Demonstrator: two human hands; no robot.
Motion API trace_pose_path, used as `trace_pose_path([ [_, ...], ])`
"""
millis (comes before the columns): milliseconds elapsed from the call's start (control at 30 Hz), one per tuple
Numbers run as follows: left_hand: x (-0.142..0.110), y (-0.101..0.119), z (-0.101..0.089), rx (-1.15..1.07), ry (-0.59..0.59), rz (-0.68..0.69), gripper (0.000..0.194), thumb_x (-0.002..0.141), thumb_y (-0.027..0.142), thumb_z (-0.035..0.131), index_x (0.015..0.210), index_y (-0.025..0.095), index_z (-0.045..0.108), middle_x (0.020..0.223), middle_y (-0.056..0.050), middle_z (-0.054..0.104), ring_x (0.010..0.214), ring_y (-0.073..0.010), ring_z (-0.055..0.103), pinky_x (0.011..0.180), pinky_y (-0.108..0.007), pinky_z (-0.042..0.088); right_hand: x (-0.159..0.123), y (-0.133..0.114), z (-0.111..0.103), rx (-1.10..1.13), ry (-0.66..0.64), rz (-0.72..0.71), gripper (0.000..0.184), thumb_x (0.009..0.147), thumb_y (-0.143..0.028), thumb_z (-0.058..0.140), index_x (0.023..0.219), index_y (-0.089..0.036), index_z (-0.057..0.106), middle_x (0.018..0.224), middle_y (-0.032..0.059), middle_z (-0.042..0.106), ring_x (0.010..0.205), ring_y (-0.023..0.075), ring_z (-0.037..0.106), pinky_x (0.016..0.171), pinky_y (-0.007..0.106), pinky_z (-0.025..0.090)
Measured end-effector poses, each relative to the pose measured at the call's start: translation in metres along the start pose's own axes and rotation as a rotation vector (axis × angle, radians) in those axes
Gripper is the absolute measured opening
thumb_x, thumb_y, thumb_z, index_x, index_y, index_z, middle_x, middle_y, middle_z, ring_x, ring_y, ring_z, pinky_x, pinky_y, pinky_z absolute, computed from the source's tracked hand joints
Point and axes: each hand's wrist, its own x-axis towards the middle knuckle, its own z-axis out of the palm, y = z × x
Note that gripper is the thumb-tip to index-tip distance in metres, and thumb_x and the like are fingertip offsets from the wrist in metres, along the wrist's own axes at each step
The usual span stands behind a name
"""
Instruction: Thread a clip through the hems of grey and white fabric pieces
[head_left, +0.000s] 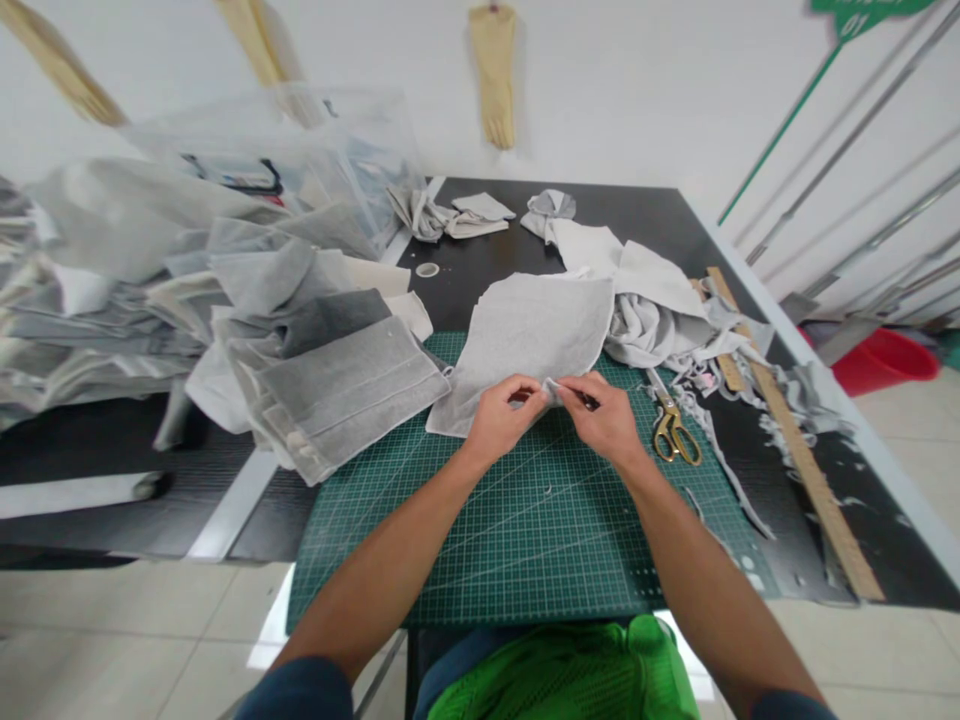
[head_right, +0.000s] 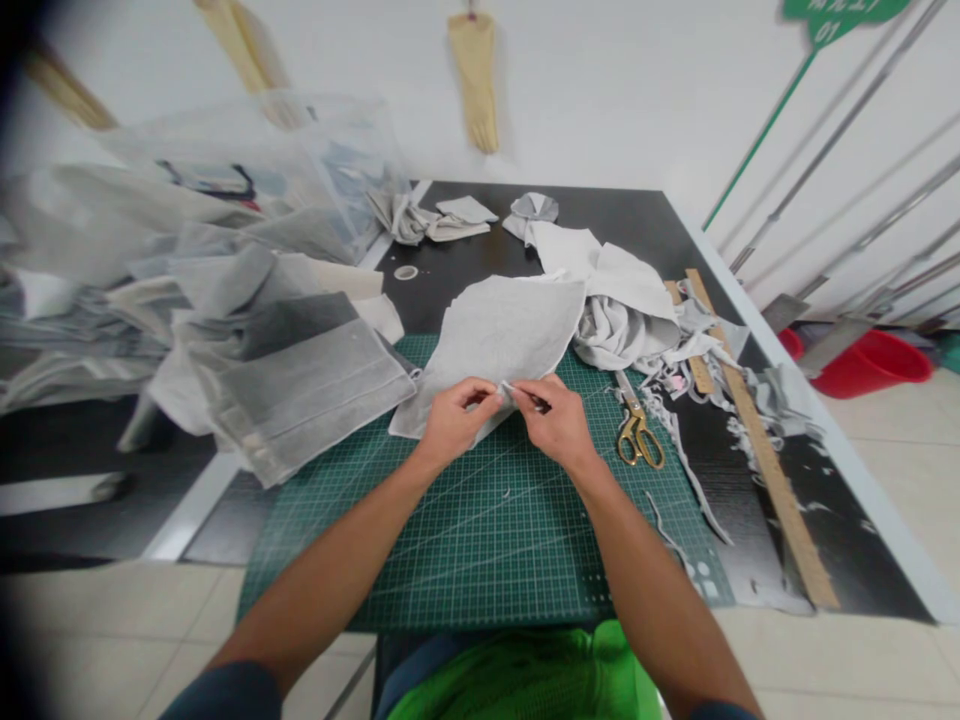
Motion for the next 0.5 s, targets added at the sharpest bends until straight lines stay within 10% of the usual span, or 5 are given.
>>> trace_pose_path([
  [500, 0.002, -0.004, -0.004, 0.071, 0.137, 0.079, 0.014, 0.081, 0.008, 0.064, 0.086, 0.018, 0.071, 0.087, -0.001, 0.074, 0.082, -0.0136, 0.068, 0.083, -0.028, 0.056, -0.003, -0.010, 0.009, 0.091, -0.105, -0.071, 0.020, 0.094, -0.033, 0.062, 0.106, -0.024, 0.074, 0.108, 0.0071, 0.074, 0.094, 0.0213, 0.067, 0.084, 0.037, 0.054],
])
